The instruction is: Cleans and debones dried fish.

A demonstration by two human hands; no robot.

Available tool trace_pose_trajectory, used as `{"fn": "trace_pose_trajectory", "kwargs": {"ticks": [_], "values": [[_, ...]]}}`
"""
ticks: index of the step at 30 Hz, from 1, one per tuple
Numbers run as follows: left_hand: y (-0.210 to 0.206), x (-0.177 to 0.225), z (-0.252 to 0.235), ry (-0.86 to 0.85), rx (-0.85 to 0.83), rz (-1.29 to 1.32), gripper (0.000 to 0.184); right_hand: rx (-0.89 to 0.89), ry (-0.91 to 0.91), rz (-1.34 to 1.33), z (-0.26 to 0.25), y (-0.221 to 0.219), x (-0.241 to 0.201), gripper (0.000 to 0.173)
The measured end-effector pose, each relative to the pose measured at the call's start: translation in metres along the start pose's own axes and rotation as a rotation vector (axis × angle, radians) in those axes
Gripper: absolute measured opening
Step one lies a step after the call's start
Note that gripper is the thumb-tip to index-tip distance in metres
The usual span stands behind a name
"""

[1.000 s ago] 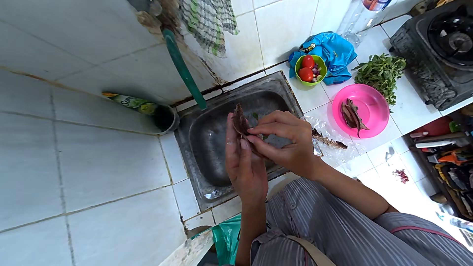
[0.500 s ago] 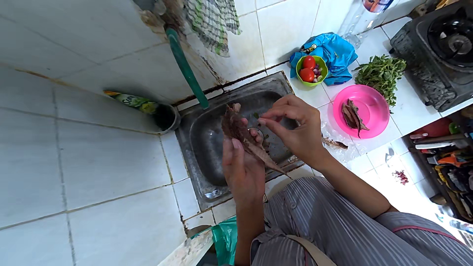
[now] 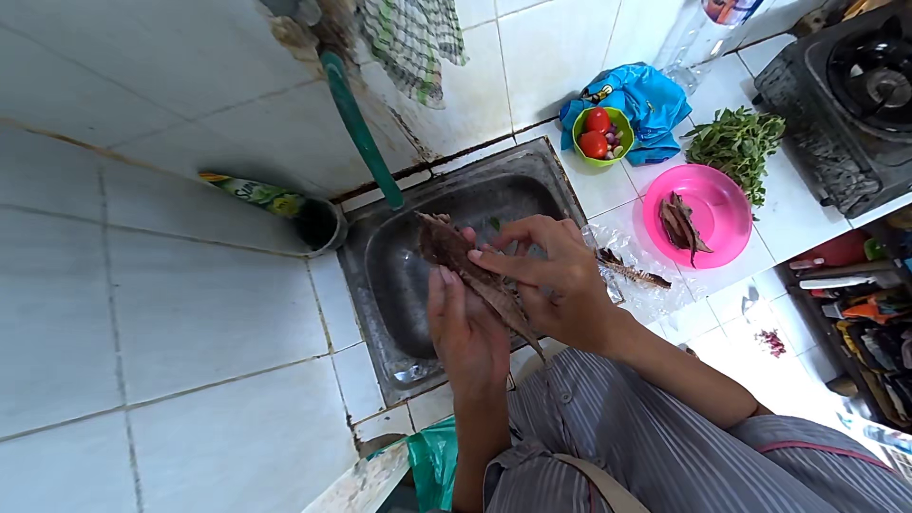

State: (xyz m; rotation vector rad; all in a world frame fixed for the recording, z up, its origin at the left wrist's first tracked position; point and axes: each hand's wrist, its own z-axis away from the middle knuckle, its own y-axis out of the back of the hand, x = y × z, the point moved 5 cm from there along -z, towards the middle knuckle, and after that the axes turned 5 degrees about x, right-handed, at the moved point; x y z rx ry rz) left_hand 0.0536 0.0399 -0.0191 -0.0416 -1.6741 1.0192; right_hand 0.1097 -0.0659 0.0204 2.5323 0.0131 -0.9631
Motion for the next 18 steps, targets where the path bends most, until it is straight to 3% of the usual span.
{"fn": "trace_pose_trajectory", "kwargs": {"ticks": [7,14,18], "values": [[0.001,-0.001,-0.003,0.048,0.005,0.068,0.027,-0.008,0.05,0.006,0.017,0.001,0.004,0.034],[-0.002,-0.004,-0.002,0.065,-0.005,0.066,0.027,0.087,-0.049,-0.101,0.011,0.005,0.007,0.021],[-0.004,-0.004,0.0,0.052,0.005,0.052,0.026,0.09,-0.052,-0.094,0.007,0.0,0.006,0.024]]}}
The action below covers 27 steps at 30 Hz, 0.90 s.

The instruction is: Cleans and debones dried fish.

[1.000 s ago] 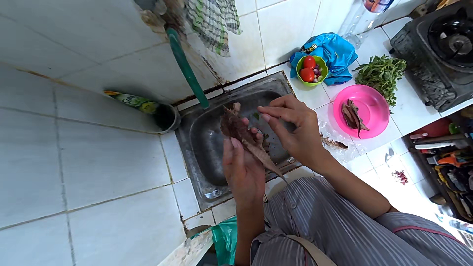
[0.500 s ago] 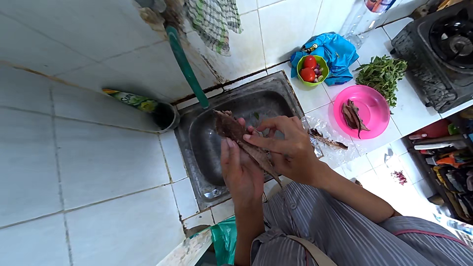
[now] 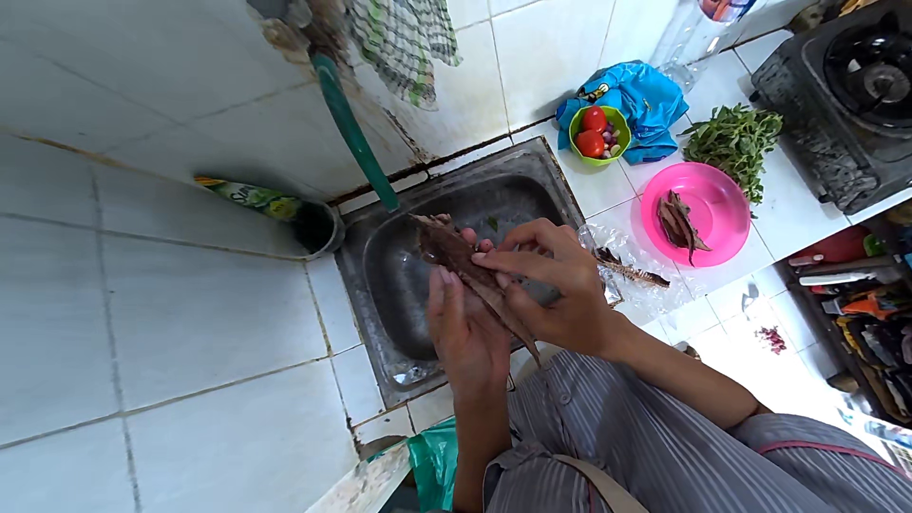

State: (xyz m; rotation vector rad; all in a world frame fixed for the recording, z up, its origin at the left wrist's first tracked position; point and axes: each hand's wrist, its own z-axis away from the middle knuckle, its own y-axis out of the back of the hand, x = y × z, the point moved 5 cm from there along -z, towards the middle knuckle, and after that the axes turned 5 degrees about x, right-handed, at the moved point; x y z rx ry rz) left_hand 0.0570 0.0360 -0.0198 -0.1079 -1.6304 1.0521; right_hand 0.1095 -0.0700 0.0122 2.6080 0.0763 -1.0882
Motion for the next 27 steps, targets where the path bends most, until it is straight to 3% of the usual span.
{"fn": "trace_pose_trajectory", "kwargs": {"ticks": [12,20,24,27], "values": [[0.0,0.001,-0.001,0.005,-0.032,0.036,0.028,-0.004,-0.018,-0.053,0.001,0.002,0.004,0.012],[0.0,0.004,-0.002,0.024,-0.013,0.088,0.029,-0.088,0.059,0.017,0.005,-0.002,0.002,0.033],[0.002,0.006,-0.004,0.044,-0.018,0.115,0.028,-0.046,0.089,0.004,0.01,0.004,0.004,0.026],[0.003,0.007,-0.005,0.026,-0.024,0.098,0.028,0.009,0.009,-0.047,0.009,0.006,0.006,0.021]]}}
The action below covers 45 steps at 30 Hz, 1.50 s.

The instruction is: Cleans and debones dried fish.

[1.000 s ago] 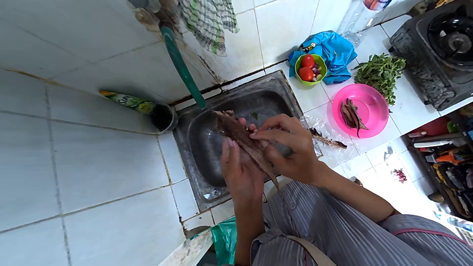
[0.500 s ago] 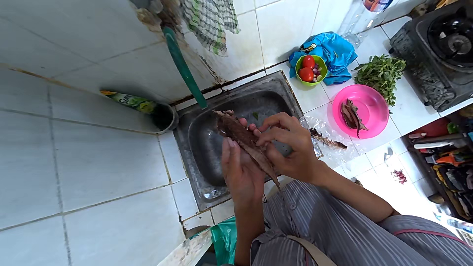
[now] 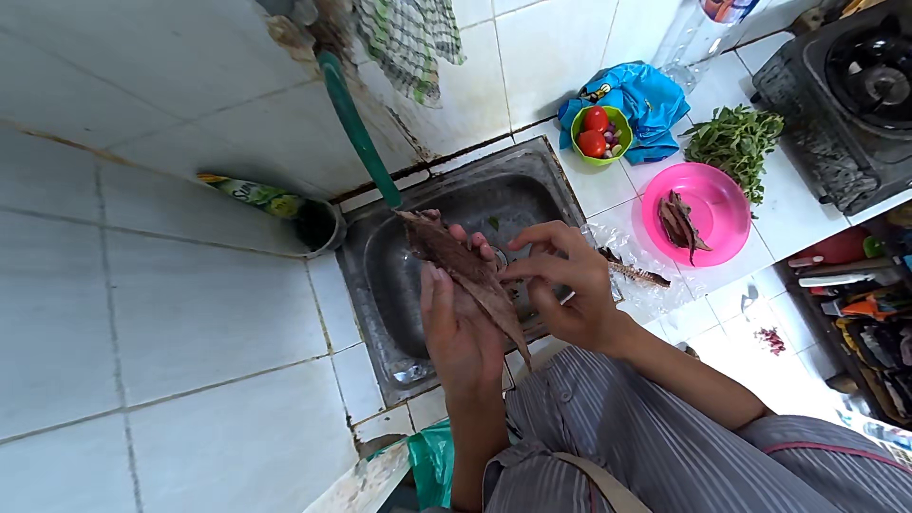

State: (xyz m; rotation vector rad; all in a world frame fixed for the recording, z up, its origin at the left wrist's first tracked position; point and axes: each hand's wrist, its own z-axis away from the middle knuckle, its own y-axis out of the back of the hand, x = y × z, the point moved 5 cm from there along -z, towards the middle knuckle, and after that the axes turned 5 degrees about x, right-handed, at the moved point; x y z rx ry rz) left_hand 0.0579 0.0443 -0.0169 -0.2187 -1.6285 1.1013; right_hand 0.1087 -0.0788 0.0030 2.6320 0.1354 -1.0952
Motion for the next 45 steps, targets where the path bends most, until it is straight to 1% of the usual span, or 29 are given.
{"fn": "trace_pose_trajectory", "kwargs": {"ticks": [3,4,6,8,17,20,26,28,30,32,33,34,35,36,37,38,39,40,42,43,45], "values": [[-0.002,0.0,0.0,-0.051,-0.002,-0.064,0.028,0.003,-0.14,-0.054,-0.003,-0.004,0.001,0.017],[-0.002,-0.001,0.001,-0.07,0.001,-0.074,0.028,0.01,-0.169,-0.056,-0.004,-0.006,0.001,0.019],[-0.003,-0.002,0.002,-0.105,0.005,-0.072,0.026,0.019,-0.209,-0.044,-0.004,-0.011,0.001,0.032],[-0.004,-0.001,0.004,-0.127,0.011,-0.087,0.025,0.022,-0.233,-0.058,-0.004,-0.016,0.001,0.036],[-0.004,0.001,0.003,-0.131,-0.026,-0.058,0.027,0.048,-0.434,-0.367,-0.006,-0.019,0.003,0.012],[-0.006,0.002,0.003,-0.132,-0.031,-0.062,0.028,0.084,-0.405,-0.387,-0.005,-0.019,0.005,0.008],[-0.004,0.002,0.003,-0.139,-0.014,-0.056,0.028,0.105,-0.335,-0.343,-0.009,-0.014,0.005,0.006],[-0.004,0.003,0.002,-0.133,-0.026,-0.042,0.028,0.074,-0.37,-0.421,-0.014,-0.007,0.006,0.007],[-0.002,0.004,0.001,-0.128,-0.05,-0.015,0.029,0.04,-0.409,-0.605,-0.017,0.001,0.013,0.007],[-0.002,0.005,0.001,-0.133,-0.061,0.004,0.029,0.012,-0.491,-0.842,-0.008,0.001,0.035,0.004],[-0.002,0.006,0.0,-0.141,-0.059,0.009,0.028,-0.012,-0.555,-0.888,0.003,-0.004,0.052,0.007],[-0.002,0.006,0.0,-0.147,-0.059,0.001,0.028,-0.058,-0.615,-0.801,0.019,-0.011,0.073,0.013],[-0.001,0.006,0.001,-0.15,-0.058,-0.01,0.028,-0.168,-0.645,-0.526,0.037,-0.017,0.094,0.013],[-0.002,0.006,0.001,-0.15,-0.054,-0.02,0.029,-0.365,-0.634,-0.151,0.051,-0.022,0.108,0.005],[-0.002,0.006,0.0,-0.152,-0.043,-0.023,0.028,-0.611,-0.622,0.168,0.058,-0.03,0.112,0.022],[-0.002,0.007,0.0,-0.153,-0.033,-0.028,0.027,-0.79,-0.604,0.304,0.06,-0.036,0.112,0.034],[-0.002,0.006,0.0,-0.155,-0.033,-0.03,0.027,-0.794,-0.574,0.299,0.057,-0.036,0.105,0.035],[-0.001,0.006,0.0,-0.154,-0.035,-0.027,0.027,-0.695,-0.52,0.257,0.051,-0.032,0.095,0.03],[-0.001,0.005,0.001,-0.143,-0.037,-0.011,0.027,-0.407,-0.393,0.138,0.032,-0.021,0.069,0.018],[-0.001,0.005,0.001,-0.137,-0.034,-0.005,0.027,-0.288,-0.343,0.084,0.023,-0.017,0.056,0.016],[-0.003,0.003,0.0,-0.127,-0.035,0.003,0.026,-0.144,-0.271,0.008,0.007,-0.009,0.033,0.019]]}}
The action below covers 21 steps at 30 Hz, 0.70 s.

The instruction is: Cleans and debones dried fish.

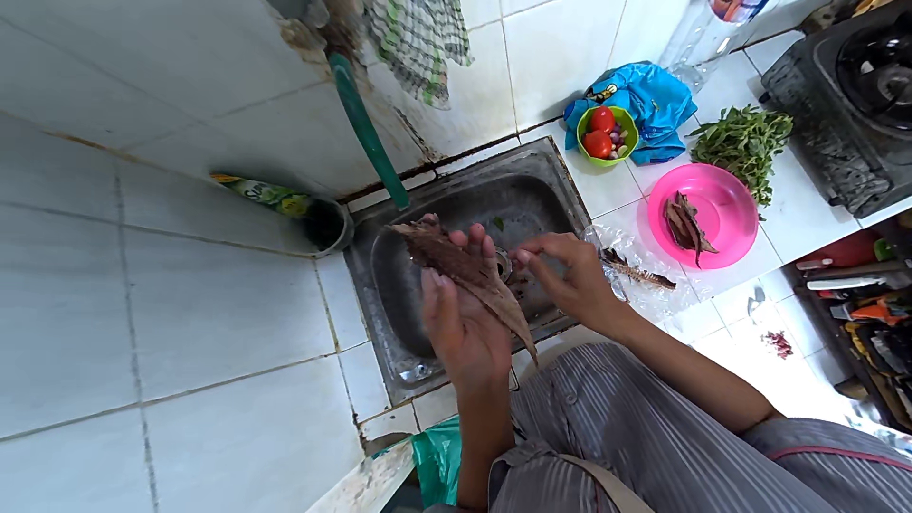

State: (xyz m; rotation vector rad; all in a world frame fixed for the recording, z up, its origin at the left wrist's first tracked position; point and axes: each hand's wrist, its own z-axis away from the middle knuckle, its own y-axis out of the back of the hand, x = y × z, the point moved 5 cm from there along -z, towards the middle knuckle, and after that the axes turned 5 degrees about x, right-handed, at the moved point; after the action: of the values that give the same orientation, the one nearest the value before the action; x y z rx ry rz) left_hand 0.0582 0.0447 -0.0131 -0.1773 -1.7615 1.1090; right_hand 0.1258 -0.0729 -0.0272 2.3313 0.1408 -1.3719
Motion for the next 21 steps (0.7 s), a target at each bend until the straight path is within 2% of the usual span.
{"fn": "trace_pose_trajectory", "kwargs": {"ticks": [5,9,14,21], "values": [[-0.005,-0.004,0.003,0.061,0.002,-0.009,0.027,0.189,0.214,-0.105,-0.009,0.008,-0.036,0.019],[-0.004,-0.005,0.005,0.076,-0.013,0.026,0.027,0.15,0.377,0.052,-0.005,0.002,-0.046,0.031],[-0.004,-0.002,0.004,0.076,-0.005,0.045,0.027,0.083,0.43,0.249,0.001,-0.008,-0.046,0.043],[-0.003,-0.005,0.004,0.061,-0.008,0.064,0.028,0.108,0.412,0.202,-0.001,-0.004,-0.044,0.04]]}}
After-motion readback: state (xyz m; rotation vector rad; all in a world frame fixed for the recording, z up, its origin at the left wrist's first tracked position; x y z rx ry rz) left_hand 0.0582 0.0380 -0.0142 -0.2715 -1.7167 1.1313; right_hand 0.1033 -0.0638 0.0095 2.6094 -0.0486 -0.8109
